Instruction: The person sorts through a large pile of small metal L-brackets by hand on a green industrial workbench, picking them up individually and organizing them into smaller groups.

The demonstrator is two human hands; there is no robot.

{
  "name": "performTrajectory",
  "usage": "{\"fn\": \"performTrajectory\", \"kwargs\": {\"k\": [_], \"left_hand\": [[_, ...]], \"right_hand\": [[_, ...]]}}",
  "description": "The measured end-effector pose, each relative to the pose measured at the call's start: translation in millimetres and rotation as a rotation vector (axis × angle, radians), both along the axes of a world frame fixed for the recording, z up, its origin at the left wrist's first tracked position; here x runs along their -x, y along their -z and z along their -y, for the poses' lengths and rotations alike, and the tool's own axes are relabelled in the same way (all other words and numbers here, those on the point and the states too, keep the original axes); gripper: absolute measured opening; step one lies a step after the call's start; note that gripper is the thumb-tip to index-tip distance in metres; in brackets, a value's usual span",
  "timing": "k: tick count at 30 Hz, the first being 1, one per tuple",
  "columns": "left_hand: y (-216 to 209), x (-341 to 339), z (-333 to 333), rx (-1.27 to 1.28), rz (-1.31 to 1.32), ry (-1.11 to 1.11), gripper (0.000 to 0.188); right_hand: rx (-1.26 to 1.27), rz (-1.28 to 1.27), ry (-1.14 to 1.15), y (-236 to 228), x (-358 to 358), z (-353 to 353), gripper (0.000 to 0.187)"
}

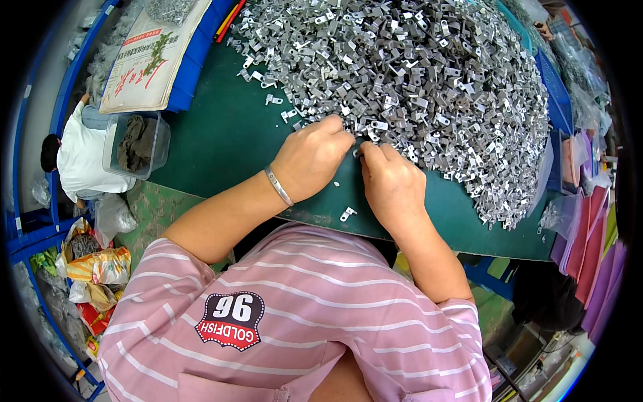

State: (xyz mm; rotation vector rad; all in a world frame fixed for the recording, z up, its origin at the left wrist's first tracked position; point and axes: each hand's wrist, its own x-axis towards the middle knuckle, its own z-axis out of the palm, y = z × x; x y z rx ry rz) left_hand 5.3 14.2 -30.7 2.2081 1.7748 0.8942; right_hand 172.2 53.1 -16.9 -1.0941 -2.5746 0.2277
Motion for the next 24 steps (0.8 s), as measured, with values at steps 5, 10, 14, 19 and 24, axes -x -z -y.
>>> {"fn": "performTrajectory", "kwargs": {"k": [5, 10, 14, 19, 24], "left_hand": [[0, 1, 5, -0.010, 0.076, 0.003, 0.009], [-8, 6, 14, 0.144, 0.360, -0.062, 0.006], [-17, 17, 30, 0.454, 0.493, -0.119, 0.010], [-17, 26, 34, 0.366, 0.392, -0.174, 0.009], [-26, 27, 33, 0.335, 0.446, -0.170, 0.009]], "right_hand": [[-0.019, -0.014, -0.014, -3, 3, 0, 0.012], [0.016, -0.032, -0.142, -4, 0, -6, 0.009], [0.211, -0.111, -0.216, -11, -11, -2, 0.010], [0.265, -0.215, 0.007, -6, -12, 8, 0.012], [0.188, -0.185, 0.032, 4, -8, 10, 0.013]]}}
